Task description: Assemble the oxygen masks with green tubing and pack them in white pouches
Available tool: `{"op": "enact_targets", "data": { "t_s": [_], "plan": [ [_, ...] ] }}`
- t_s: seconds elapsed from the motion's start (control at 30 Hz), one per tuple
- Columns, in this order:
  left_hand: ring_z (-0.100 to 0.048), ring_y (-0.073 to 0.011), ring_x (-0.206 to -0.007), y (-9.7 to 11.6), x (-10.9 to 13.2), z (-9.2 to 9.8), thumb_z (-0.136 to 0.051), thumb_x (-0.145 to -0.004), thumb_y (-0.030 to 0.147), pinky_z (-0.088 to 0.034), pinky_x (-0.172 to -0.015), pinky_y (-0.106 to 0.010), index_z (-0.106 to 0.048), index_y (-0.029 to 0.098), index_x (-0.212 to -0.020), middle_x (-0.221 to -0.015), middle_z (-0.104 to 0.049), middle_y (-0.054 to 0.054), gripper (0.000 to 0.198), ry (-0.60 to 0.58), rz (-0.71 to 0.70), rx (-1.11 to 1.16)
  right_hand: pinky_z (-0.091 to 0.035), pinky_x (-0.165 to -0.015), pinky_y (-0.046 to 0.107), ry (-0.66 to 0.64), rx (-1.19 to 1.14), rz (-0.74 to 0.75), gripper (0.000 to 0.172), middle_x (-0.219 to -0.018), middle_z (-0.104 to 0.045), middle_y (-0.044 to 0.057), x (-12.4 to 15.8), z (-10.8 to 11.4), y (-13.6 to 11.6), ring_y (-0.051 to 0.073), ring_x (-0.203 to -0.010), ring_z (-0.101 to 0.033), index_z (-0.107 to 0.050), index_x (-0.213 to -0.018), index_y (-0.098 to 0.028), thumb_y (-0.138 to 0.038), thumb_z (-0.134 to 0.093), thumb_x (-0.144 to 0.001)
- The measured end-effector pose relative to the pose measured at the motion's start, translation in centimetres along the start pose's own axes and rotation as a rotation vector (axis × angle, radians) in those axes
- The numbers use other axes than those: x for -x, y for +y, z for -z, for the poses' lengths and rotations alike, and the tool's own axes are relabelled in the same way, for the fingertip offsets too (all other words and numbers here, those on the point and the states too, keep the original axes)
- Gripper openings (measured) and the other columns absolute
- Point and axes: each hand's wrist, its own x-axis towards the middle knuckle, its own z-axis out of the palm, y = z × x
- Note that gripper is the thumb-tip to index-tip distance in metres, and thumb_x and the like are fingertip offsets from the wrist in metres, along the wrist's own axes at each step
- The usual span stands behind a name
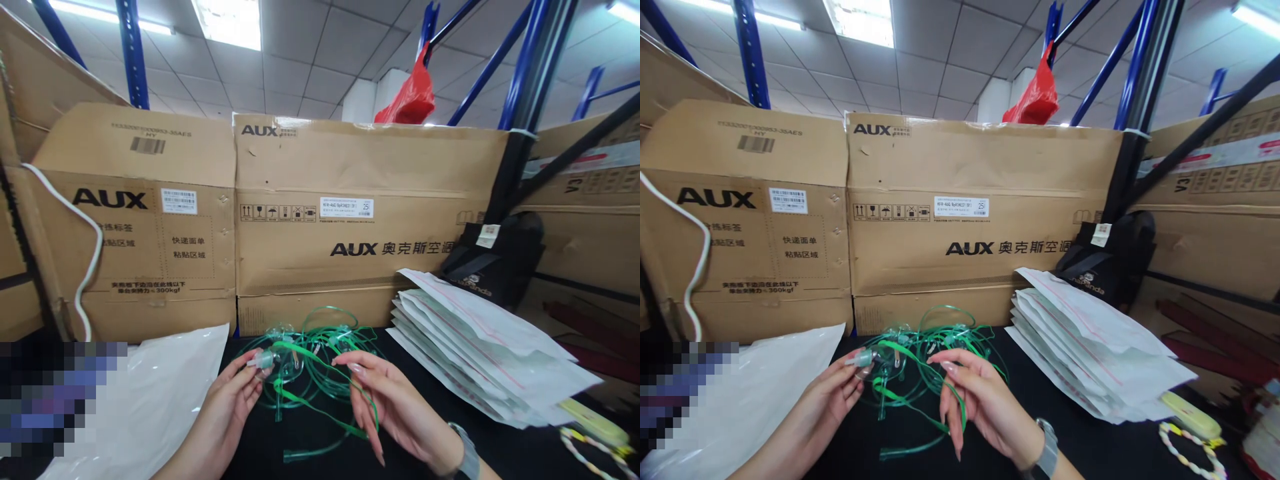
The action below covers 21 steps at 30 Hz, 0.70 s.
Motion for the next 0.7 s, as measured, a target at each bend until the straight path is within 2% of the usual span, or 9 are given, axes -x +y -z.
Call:
{"op": "enact_targets", "data": {
  "t_s": [0.13, 0.23, 0.3, 0.37, 0.43, 0.53, 0.6, 0.63, 0.7],
  "plan": [
    [-0.066, -0.0116, -0.062, 0.1, 0.4, -0.2, -0.055, -0.074, 0.003, -0.049, -0.06, -0.02, -0.061, 0.013, -0.087, -0.071, -0.071, -0.004, 0.018, -0.057, 0.016, -0.011, -0.047, -0.035, 0.018, 0.101, 0.15, -0.052, 0.032, -0.067, -0.062, 0.004, -0.4, -0.4, 0.2, 0.014, -0.054, -0.061, -0.056, -0.088, -0.015, -0.045, -0.054, -0.078],
    [-0.065, -0.0123, -0.06, 0.2, 1.2, -0.6, -0.065, -0.068, 0.012, -0.048, -0.061, -0.022, -0.061, 0.014, -0.089, -0.073, -0.071, -0.003, 0.022, -0.166, 0.024, -0.066, -0.05, -0.042, 0.019, 0.108, 0.257, -0.074, 0.04, -0.077, -0.06, 0.006, -0.6, -0.9, 0.8, 0.016, -0.07, -0.061, -0.06, -0.079, -0.012, -0.051, -0.054, -0.074],
    [-0.063, -0.012, -0.056, 0.1, 2.0, -0.9, -0.07, -0.063, 0.019, -0.046, -0.059, -0.022, -0.061, 0.015, -0.091, -0.071, -0.071, -0.003, 0.03, -0.244, 0.032, -0.104, -0.05, -0.043, 0.021, 0.044, 0.285, -0.114, 0.045, -0.074, -0.061, 0.006, -0.7, -1.1, 1.3, 0.016, -0.066, -0.061, -0.059, -0.077, -0.012, -0.056, -0.05, -0.074],
    [-0.061, -0.0116, -0.053, -0.4, 2.8, -1.1, -0.074, -0.059, 0.023, -0.044, -0.057, -0.022, -0.062, 0.015, -0.09, -0.066, -0.07, -0.002, 0.035, -0.32, 0.082, -0.125, -0.047, -0.04, 0.021, 0.022, 0.31, -0.167, 0.048, -0.062, -0.061, 0.004, -0.8, -1.2, 1.7, 0.013, -0.052, -0.06, -0.057, -0.075, -0.012, -0.058, -0.045, -0.076],
    [-0.057, -0.0105, -0.049, -1.2, 3.5, -1.2, -0.076, -0.056, 0.023, -0.041, -0.052, -0.021, -0.062, 0.016, -0.088, -0.058, -0.067, 0.0, 0.035, -0.425, 0.183, -0.155, -0.044, -0.039, 0.019, 0.096, 0.35, -0.175, 0.049, -0.056, -0.061, 0.003, -1.0, -0.9, 2.0, 0.01, -0.044, -0.057, -0.057, -0.075, -0.012, -0.058, -0.042, -0.077],
    [-0.041, -0.0033, -0.034, -2.9, 3.7, -0.8, -0.082, -0.047, 0.027, -0.027, -0.042, -0.017, -0.065, 0.016, -0.08, -0.045, -0.06, 0.003, 0.038, -0.727, 0.356, -0.291, -0.043, -0.037, 0.022, 0.256, 0.525, -0.11, 0.047, -0.06, -0.063, 0.005, -1.6, 0.6, 2.2, 0.013, -0.044, -0.057, -0.056, -0.076, -0.013, -0.057, -0.04, -0.077],
    [-0.034, -0.0009, -0.033, -4.1, 3.4, -0.2, -0.081, -0.048, 0.034, -0.022, -0.041, -0.016, -0.067, 0.016, -0.08, -0.041, -0.055, 0.006, 0.039, -0.872, 0.429, -0.356, -0.042, -0.035, 0.024, 0.382, 0.685, -0.024, 0.04, -0.062, -0.062, 0.004, -2.1, 2.3, 2.1, 0.014, -0.045, -0.057, -0.055, -0.077, -0.014, -0.053, -0.045, -0.074],
    [-0.033, -0.0007, -0.033, -4.7, 3.1, 0.1, -0.08, -0.049, 0.037, -0.021, -0.041, -0.016, -0.067, 0.016, -0.081, -0.04, -0.053, 0.007, 0.04, -0.901, 0.442, -0.371, -0.041, -0.037, 0.024, 0.44, 0.723, 0.016, 0.036, -0.065, -0.06, 0.003, -2.3, 3.2, 2.0, 0.014, -0.048, -0.056, -0.054, -0.081, -0.015, -0.05, -0.047, -0.074],
    [-0.036, -0.0012, -0.036, -5.8, 2.4, 0.7, -0.08, -0.048, 0.038, -0.021, -0.042, -0.016, -0.065, 0.016, -0.082, -0.044, -0.055, 0.007, 0.043, -0.869, 0.416, -0.373, -0.042, -0.045, 0.025, 0.551, 0.799, 0.104, 0.029, -0.07, -0.057, 0.002, -2.6, 5.0, 1.8, 0.015, -0.057, -0.055, -0.052, -0.089, -0.017, -0.042, -0.046, -0.076]
  ]
}}
